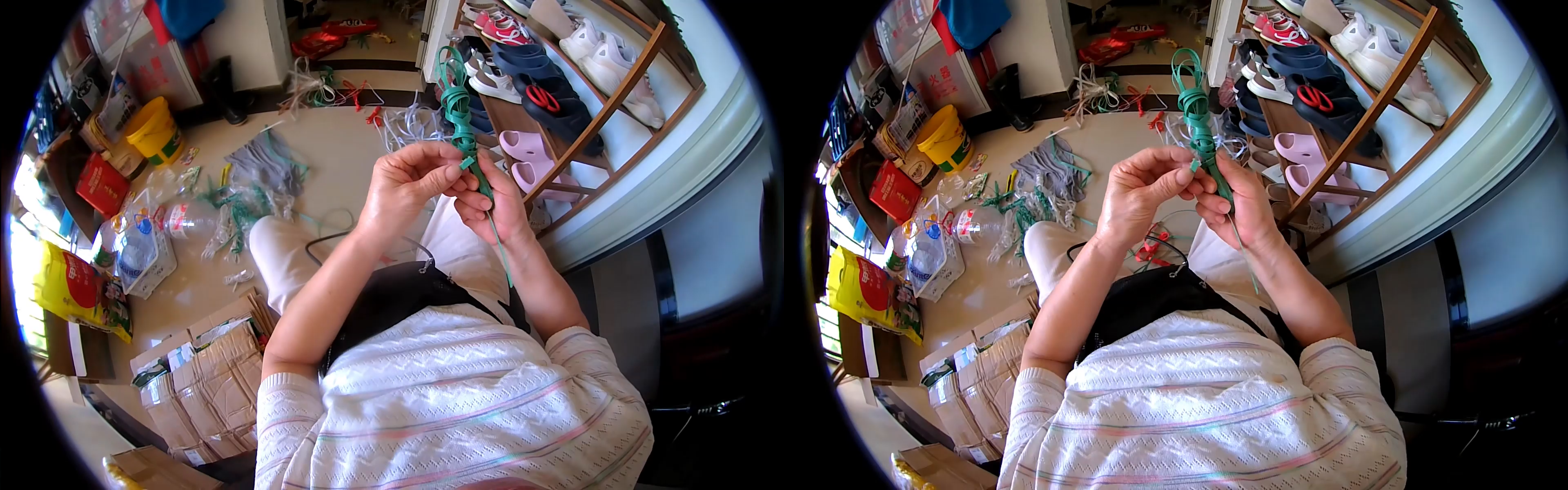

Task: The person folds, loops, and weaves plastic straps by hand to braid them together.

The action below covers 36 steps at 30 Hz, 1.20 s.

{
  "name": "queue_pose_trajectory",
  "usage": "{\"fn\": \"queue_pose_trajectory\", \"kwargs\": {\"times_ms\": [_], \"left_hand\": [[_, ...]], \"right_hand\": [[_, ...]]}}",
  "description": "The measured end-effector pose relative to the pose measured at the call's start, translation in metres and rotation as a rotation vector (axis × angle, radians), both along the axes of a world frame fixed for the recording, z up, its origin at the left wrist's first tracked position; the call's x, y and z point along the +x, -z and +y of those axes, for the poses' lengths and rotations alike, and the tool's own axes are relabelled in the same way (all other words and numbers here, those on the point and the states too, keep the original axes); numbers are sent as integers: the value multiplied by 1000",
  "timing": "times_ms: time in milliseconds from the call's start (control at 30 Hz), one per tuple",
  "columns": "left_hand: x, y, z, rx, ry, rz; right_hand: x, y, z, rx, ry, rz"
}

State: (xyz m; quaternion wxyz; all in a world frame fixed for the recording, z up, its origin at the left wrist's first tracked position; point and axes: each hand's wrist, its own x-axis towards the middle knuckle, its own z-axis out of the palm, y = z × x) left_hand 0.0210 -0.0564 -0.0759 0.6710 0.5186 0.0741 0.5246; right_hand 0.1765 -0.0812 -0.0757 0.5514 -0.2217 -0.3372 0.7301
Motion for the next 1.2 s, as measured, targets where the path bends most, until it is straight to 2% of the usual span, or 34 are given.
{"fn": "queue_pose_trajectory", "kwargs": {"times_ms": [133,233,433,633,933,1133,1200], "left_hand": [[4,2,-2,-1,-124,106],[6,5,-5,50,-232,110],[3,8,3,-144,-100,205],[1,14,10,-322,59,73],[-4,11,14,-342,76,1],[6,12,8,-338,-19,-45],[8,9,4,-271,-113,35]], "right_hand": [[2,5,3,54,17,-54],[-3,2,1,87,123,-93],[-10,0,-3,126,226,-204],[-12,4,-3,176,295,-205],[-12,0,-5,192,186,-204],[-9,-2,-4,153,152,-233],[-7,-2,-5,133,128,-219]]}}
